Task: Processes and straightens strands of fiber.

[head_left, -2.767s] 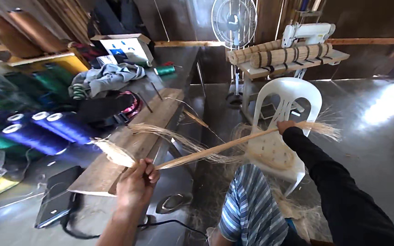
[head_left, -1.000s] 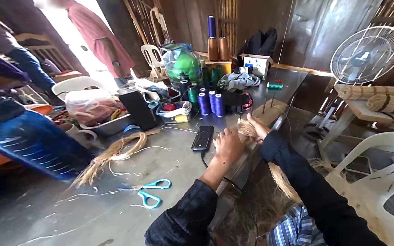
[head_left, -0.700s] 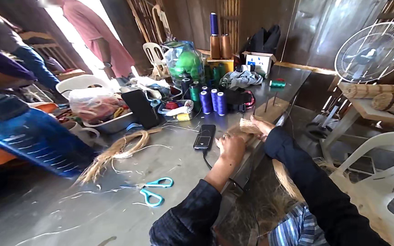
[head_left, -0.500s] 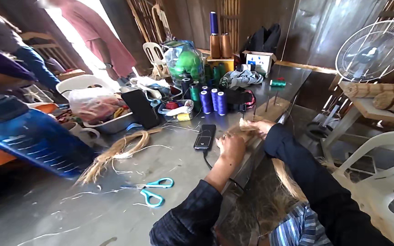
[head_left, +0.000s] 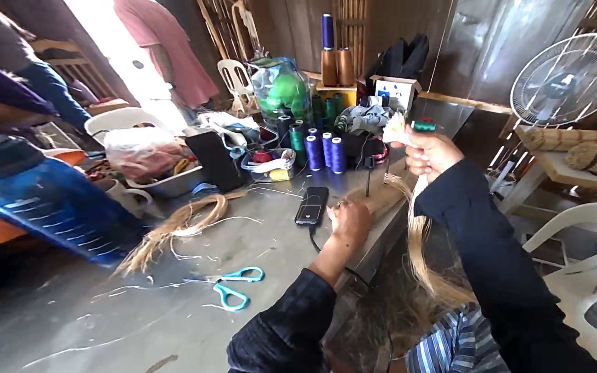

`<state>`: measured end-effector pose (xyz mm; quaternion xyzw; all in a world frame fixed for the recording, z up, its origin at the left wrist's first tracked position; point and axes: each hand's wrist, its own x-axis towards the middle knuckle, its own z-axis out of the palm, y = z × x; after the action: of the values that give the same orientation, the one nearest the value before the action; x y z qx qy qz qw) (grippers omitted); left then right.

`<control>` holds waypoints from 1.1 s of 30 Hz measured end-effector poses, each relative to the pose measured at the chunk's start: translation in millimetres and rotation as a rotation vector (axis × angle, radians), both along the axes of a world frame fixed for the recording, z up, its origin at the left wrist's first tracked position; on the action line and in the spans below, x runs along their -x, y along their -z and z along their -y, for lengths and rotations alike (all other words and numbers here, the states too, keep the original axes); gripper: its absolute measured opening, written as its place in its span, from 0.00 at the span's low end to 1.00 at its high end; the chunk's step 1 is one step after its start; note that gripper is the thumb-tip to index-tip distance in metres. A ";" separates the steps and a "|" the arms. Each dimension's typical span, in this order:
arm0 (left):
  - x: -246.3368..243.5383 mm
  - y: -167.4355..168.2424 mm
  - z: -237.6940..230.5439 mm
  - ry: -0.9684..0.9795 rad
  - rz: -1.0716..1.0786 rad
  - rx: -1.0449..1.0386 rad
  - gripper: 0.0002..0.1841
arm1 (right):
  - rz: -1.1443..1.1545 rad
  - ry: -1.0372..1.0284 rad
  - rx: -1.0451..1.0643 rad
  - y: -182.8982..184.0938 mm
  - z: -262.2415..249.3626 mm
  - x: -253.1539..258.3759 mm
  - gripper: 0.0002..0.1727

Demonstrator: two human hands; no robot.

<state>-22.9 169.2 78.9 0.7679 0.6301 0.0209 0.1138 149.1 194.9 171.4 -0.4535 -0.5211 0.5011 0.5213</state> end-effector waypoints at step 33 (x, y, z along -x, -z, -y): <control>12.3 -40.0 21.1 0.279 1.918 0.204 0.20 | -0.148 -0.236 -0.064 89.7 77.2 32.6 0.20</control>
<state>-35.2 148.1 118.8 0.4790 0.1719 0.5691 0.6458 116.5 117.7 81.7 -0.3340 -0.5464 0.5743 0.5100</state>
